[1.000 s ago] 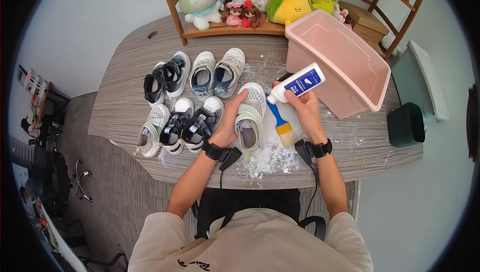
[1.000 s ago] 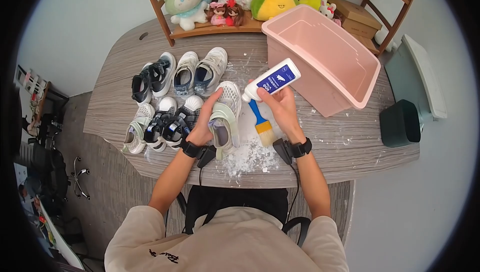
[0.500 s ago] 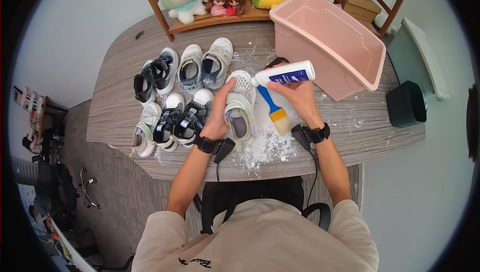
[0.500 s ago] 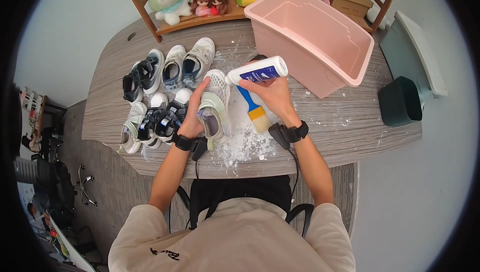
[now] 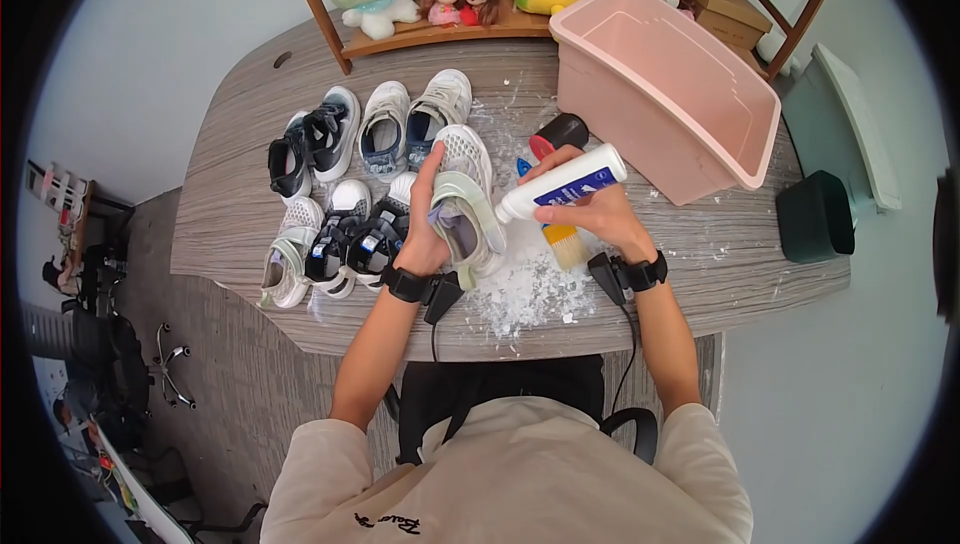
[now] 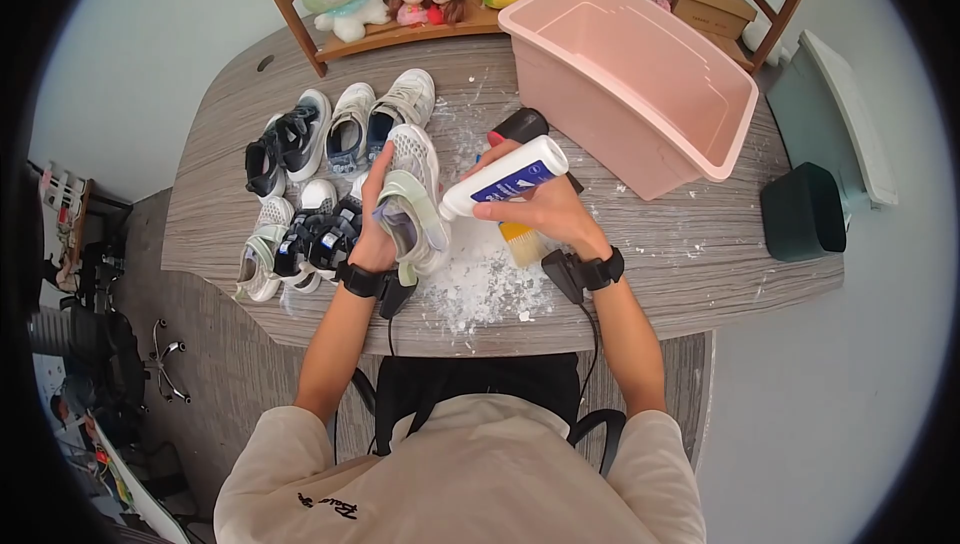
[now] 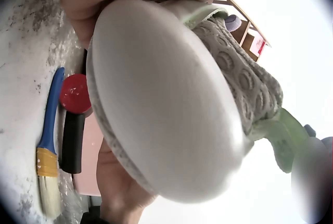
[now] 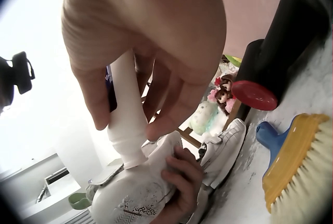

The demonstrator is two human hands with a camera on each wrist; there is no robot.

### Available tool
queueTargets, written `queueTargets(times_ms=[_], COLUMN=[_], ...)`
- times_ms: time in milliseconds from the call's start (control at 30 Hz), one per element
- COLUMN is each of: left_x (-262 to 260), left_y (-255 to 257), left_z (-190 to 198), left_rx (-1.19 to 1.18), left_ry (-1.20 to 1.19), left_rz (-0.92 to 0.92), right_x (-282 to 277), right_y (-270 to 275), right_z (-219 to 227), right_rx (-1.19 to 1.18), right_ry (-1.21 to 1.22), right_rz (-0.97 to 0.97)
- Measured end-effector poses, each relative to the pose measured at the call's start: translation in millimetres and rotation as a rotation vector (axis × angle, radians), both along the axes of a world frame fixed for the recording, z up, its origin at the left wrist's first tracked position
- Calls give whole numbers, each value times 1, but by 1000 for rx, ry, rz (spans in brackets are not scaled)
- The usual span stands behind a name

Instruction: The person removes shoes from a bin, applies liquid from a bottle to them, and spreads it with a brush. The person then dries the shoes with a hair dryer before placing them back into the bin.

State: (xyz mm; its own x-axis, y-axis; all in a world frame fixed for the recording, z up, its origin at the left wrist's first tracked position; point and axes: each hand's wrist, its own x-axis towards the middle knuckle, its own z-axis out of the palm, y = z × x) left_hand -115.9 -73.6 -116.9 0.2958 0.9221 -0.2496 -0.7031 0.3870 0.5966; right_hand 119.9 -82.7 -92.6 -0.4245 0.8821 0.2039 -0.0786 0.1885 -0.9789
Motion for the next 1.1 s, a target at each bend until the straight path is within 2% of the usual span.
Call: queueTargets(times_ms=[33, 467, 567, 633, 667, 767, 867, 900, 933, 1000, 1067, 1100], left_x=[0, -1, -3, -4, -4, -4, 0, 3, 4, 2, 0, -3], left_y=[-1, -1, 0, 2, 2, 4, 8, 7, 6, 8, 8, 9], left_z=[1, -5, -6, -6, -7, -12, -8, -5, -2, -3, -4, -4], left_rx=[8, 101, 45, -11, -12, -39, -5, 13, 27, 65, 109, 96], left_ry=[15, 57, -44, -124, -119, -59, 28, 36, 45, 58, 74, 80], left_rz=[-4, 57, 53, 13, 10, 65, 148, 182, 217, 217, 207, 185], right_x=[-2, 9, 14, 19, 18, 15, 10, 11, 10, 9, 7, 7], right_y=[-4, -3, -5, -9, -9, -3, -10, -11, -11, -8, -2, 0], right_z=[5, 3, 5, 0, 0, -2, 8, 17, 15, 4, -5, -8], right_rx=[-83, -86, -92, -241, -241, -240, -265, -434, -437, -306, -250, -278], right_ry=[85, 104, 104, 159, 164, 32, -7, 38, 39, 77, 110, 232], right_rz=[22, 177, 218, 188, 185, 407, 410, 461, 461, 310, 260, 162])
